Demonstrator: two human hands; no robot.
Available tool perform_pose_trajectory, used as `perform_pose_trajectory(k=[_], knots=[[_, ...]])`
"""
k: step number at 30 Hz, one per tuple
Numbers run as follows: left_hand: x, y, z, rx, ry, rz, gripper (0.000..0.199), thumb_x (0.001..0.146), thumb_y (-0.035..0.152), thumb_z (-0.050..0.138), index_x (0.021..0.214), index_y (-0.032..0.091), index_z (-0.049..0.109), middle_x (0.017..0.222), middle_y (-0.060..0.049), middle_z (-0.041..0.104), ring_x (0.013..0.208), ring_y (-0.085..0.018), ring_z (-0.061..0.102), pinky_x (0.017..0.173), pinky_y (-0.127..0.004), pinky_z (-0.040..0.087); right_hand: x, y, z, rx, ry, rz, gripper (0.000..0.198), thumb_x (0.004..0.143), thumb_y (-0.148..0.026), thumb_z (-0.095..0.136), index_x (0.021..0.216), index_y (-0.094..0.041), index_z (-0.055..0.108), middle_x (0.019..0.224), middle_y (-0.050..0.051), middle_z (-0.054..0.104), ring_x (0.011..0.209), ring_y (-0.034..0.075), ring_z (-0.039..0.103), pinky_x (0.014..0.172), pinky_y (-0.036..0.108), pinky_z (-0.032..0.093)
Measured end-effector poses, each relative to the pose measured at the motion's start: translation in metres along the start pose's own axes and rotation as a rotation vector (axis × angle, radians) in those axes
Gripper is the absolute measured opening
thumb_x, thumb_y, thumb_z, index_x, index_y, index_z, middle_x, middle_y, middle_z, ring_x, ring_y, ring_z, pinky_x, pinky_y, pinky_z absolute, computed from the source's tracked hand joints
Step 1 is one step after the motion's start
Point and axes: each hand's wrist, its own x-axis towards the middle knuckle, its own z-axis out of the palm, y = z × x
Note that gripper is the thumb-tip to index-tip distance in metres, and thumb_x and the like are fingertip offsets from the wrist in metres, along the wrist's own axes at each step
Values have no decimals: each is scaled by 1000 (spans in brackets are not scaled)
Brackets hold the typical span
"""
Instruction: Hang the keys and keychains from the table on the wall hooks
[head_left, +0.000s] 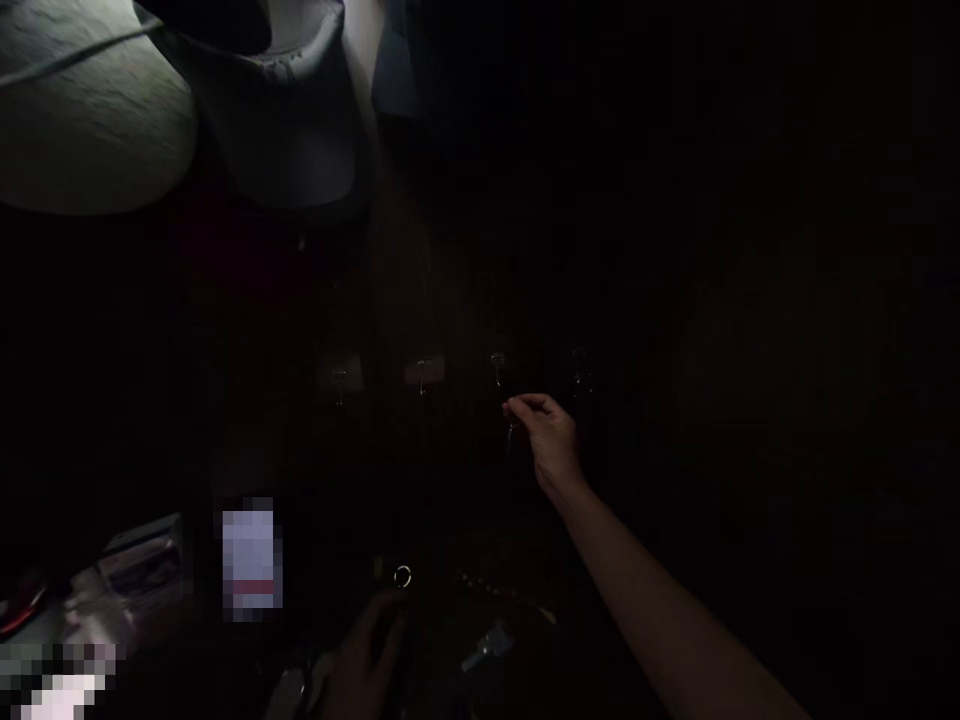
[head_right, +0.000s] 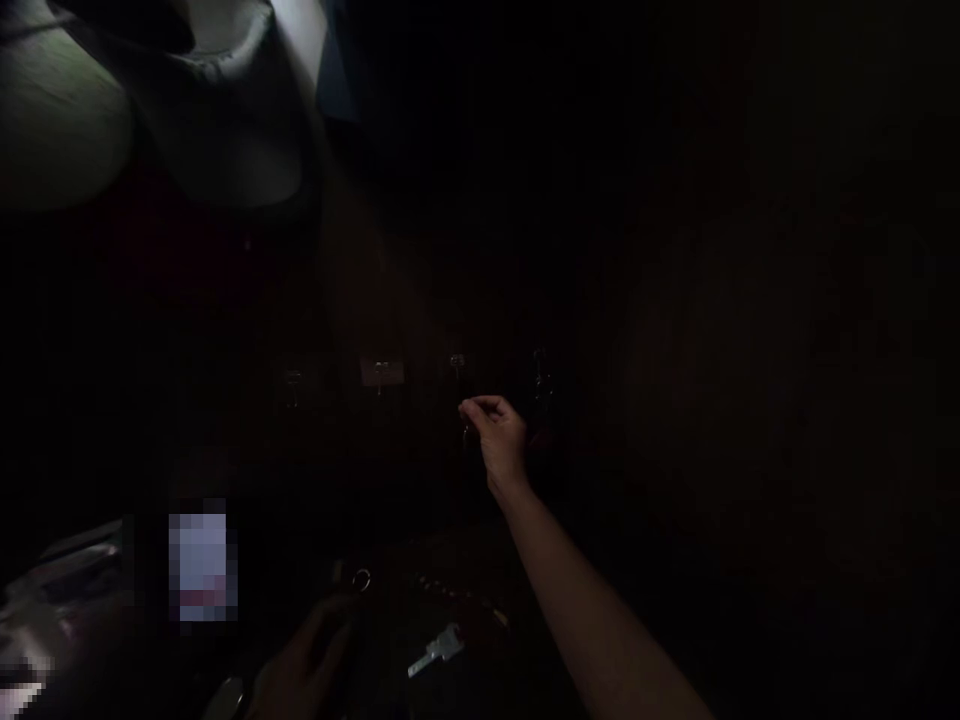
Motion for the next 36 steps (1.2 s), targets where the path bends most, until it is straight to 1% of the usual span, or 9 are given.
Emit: perform_pose_trajectory(k=[5,8,12,16,18,20,24,28,36], knots=[[-2,-13,12,37,65,74,31,83,38,43,107,27,59,111,-2,67,104,-21,60,93,-34,47,6,13,2,-36,39,20,21,61,-33,74,72,-19,62,68,-1,68,69,14,64,65,26,49],[-2,-20,15,48,63,90,30,83,37,43,107,28,59,109,-2,67,104,-22,61,93,-34,47,9,23,1,-56,42,28,22,61,-34,74,72,-19,62,68,-1,67,69,15,64,63,26,49],[-3,-18,12,41,24,100,29,83,36,43,106,28,59,109,-2,67,103,-22,61,89,-32,49,5,33,-1,-81,41,44,21,62,-34,73,73,-19,62,68,-1,67,69,15,64,63,26,49],[-5,-12,9,36,30,84,29,84,36,44,108,29,59,112,-2,66,106,-21,60,89,-31,50,-1,25,0,-105,63,-59,19,65,-34,71,74,-21,61,70,-2,66,72,15,64,64,26,48],[-4,-10,7,32,-2,59,29,84,36,46,108,28,59,114,-2,65,107,-21,59,89,-31,50,-1,18,1,-118,79,-134,18,66,-34,70,74,-22,61,71,-2,66,72,14,63,64,25,48],[-3,-9,6,20,-28,43,28,83,35,47,107,26,60,114,-3,65,107,-21,59,89,-31,50,1,12,3,-112,85,-163,18,66,-35,70,74,-22,61,71,-2,66,71,14,63,62,25,47],[-3,-8,5,-2,-27,57,27,83,32,47,106,26,60,113,-4,65,106,-21,59,90,-32,49,7,14,3,-89,71,-110,21,65,-35,71,75,-20,61,70,-1,66,68,14,63,61,25,48],[-4,-7,4,-5,-14,65,28,83,33,47,107,27,60,112,-3,66,106,-21,60,91,-33,49,9,24,1,-122,101,-84,22,65,-36,71,76,-20,61,70,0,66,69,15,63,61,26,48],[-2,-9,4,37,-18,44,28,81,33,47,105,27,61,110,-3,67,105,-21,60,90,-33,49,4,34,-2,-114,15,6,23,64,-35,71,78,-20,61,75,0,68,74,15,64,68,28,49]])
